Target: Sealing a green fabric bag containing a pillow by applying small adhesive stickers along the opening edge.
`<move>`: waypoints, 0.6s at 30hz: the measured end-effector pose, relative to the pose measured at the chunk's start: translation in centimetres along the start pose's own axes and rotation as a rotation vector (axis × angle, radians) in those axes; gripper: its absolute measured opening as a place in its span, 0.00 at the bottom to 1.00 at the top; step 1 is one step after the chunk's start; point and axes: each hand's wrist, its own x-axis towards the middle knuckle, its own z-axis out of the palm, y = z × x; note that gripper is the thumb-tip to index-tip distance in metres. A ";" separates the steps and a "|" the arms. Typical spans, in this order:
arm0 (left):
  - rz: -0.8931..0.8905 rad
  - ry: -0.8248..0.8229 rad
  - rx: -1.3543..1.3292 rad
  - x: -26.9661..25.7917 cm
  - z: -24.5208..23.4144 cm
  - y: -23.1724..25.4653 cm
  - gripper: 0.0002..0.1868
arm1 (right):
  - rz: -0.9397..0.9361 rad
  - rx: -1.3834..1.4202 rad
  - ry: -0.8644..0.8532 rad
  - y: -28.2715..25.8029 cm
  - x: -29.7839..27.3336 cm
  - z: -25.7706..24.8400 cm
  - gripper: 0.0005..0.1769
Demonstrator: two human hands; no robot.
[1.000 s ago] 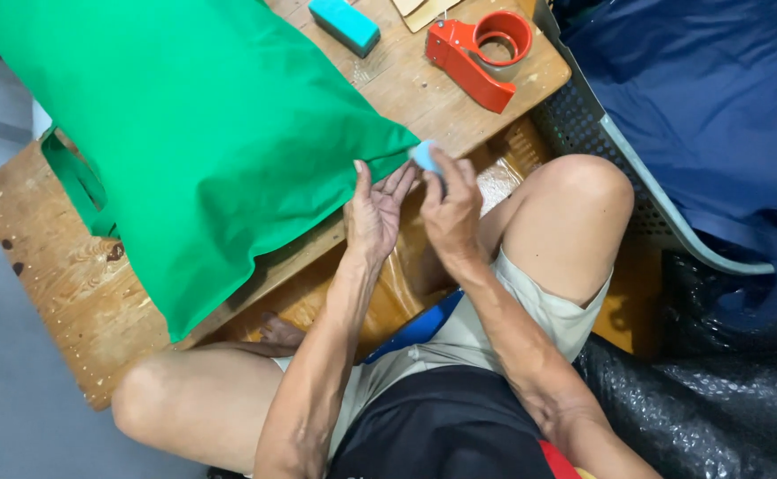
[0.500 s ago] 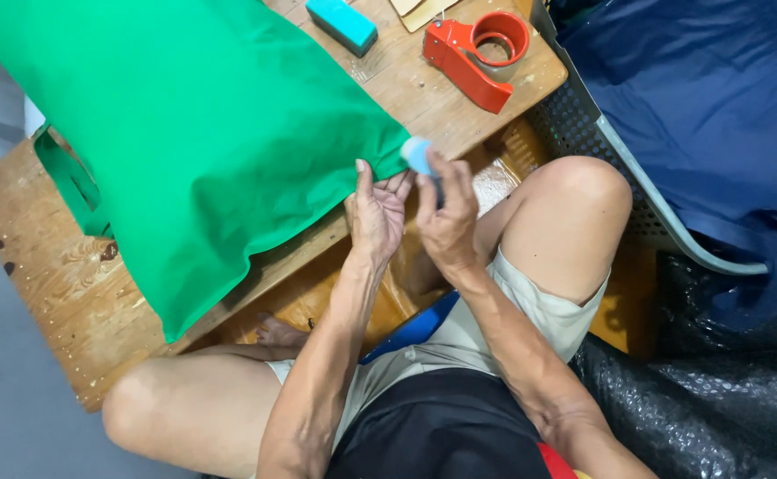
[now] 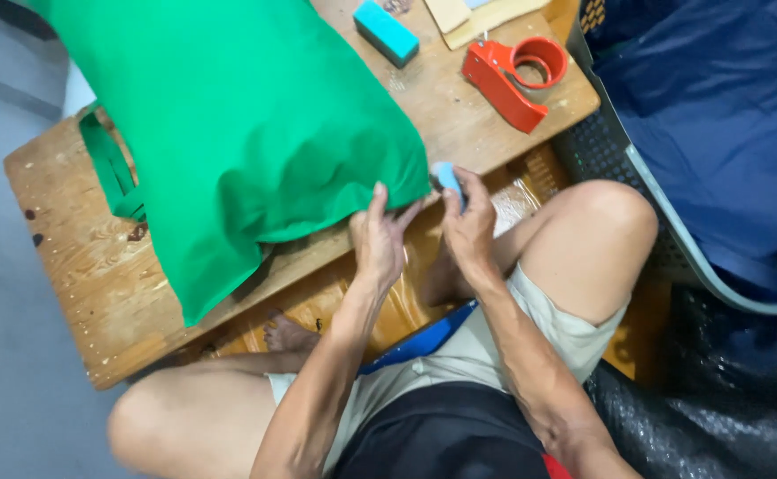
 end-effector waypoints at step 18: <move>0.372 0.501 -0.238 -4.0 -28.8 21.7 0.58 | 0.047 0.448 0.377 -2.3 3.1 2.1 0.21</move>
